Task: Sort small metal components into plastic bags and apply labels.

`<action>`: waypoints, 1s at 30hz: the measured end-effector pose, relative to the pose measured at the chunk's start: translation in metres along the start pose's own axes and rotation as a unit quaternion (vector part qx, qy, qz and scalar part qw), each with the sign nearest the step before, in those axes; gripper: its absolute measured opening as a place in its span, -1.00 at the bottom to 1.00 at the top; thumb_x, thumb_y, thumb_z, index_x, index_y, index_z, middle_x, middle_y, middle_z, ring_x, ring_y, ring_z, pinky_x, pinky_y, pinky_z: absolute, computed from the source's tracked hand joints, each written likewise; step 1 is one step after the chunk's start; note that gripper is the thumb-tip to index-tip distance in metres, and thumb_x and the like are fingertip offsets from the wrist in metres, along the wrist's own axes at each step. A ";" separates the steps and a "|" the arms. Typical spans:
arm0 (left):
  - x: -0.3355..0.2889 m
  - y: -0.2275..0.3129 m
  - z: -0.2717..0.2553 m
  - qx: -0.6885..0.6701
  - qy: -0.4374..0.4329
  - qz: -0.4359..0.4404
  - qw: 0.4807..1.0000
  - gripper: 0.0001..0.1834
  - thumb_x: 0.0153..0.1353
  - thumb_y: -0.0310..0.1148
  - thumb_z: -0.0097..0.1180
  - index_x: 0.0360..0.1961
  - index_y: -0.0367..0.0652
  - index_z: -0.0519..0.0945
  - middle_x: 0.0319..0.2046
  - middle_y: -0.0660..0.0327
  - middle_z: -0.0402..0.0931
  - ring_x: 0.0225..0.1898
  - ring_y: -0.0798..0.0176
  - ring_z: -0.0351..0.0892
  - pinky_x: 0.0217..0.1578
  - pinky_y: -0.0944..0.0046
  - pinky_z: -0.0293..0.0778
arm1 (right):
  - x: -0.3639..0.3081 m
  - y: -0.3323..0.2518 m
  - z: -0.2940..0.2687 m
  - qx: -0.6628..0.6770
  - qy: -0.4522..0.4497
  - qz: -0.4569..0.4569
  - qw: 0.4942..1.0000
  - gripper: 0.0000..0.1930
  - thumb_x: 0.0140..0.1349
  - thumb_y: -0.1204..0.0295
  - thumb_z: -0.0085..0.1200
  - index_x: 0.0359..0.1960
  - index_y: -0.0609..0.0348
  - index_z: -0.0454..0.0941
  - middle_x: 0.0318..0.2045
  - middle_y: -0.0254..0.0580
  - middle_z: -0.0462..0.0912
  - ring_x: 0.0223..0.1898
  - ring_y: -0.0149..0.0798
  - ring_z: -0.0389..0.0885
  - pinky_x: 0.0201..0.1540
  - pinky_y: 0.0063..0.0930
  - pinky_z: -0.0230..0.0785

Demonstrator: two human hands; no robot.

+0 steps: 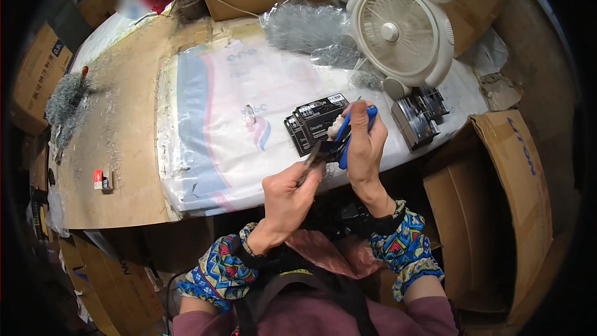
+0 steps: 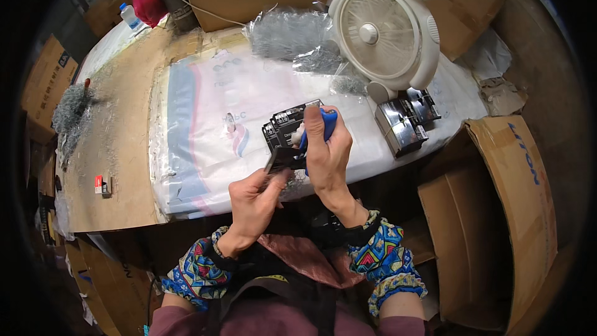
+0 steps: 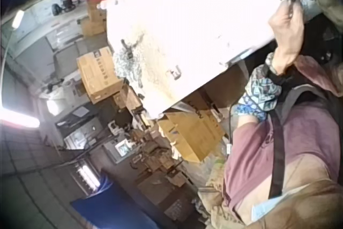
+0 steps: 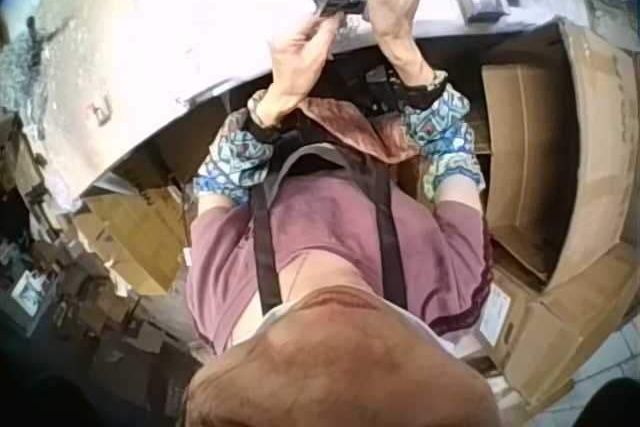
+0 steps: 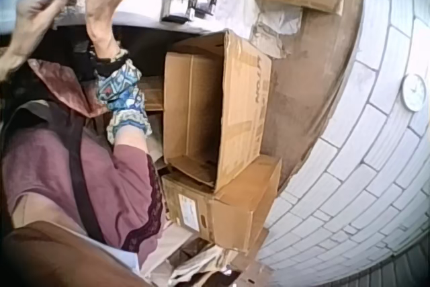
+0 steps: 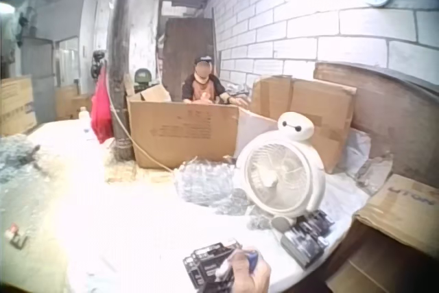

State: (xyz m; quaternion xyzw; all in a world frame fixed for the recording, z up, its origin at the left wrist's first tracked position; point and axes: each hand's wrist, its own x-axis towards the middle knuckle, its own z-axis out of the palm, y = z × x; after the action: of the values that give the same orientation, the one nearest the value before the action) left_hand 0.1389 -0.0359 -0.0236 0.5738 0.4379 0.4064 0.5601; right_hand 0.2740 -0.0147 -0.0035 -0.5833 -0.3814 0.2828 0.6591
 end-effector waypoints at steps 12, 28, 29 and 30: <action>0.020 0.015 0.002 0.231 -0.257 0.022 0.938 -0.67 0.09 -0.14 0.21 -0.36 -0.24 0.64 -0.59 -0.07 0.52 -0.56 -0.07 0.55 -0.50 0.11 0.43 | -0.005 0.008 -0.041 0.208 -0.004 0.160 0.965 -0.58 0.28 0.02 -0.02 -0.40 0.19 0.36 -0.67 -0.26 0.45 -0.69 -0.42 0.45 -0.63 -0.60 0.31; 0.253 -0.016 0.095 0.210 -0.231 -0.106 0.944 -0.68 -0.03 -0.29 0.31 -0.34 -0.34 0.63 -0.39 0.17 0.58 -0.29 0.35 0.51 -0.28 0.32 0.42 | 0.023 0.060 -0.060 0.074 0.116 0.014 0.990 -0.78 0.18 0.41 0.15 -0.27 0.29 0.44 -0.54 -0.23 0.55 -0.58 -0.43 0.52 -0.49 -0.59 0.42; 0.249 -0.013 0.091 0.166 -0.231 -0.099 0.954 -0.73 -0.01 -0.30 0.29 -0.35 -0.29 0.63 -0.40 0.21 0.58 -0.29 0.37 0.50 -0.27 0.34 0.41 | 0.023 0.059 -0.063 0.091 0.113 0.022 0.989 -0.79 0.18 0.41 0.15 -0.27 0.29 0.44 -0.53 -0.23 0.55 -0.56 -0.43 0.52 -0.48 -0.59 0.42; 0.242 -0.006 0.086 0.122 -0.230 -0.093 0.961 -0.78 0.02 -0.32 0.27 -0.36 -0.24 0.63 -0.42 0.25 0.58 -0.29 0.39 0.48 -0.26 0.36 0.40 | 0.024 0.060 -0.065 0.108 0.110 0.031 0.988 -0.79 0.18 0.42 0.15 -0.26 0.29 0.45 -0.52 -0.23 0.55 -0.55 -0.43 0.53 -0.46 -0.59 0.42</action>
State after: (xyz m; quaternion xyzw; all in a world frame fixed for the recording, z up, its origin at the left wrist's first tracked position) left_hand 0.2901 0.1716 -0.0394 0.6725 0.3948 0.1532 0.6069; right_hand 0.3456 -0.0216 -0.0604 -0.5476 -0.2558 0.2768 0.7471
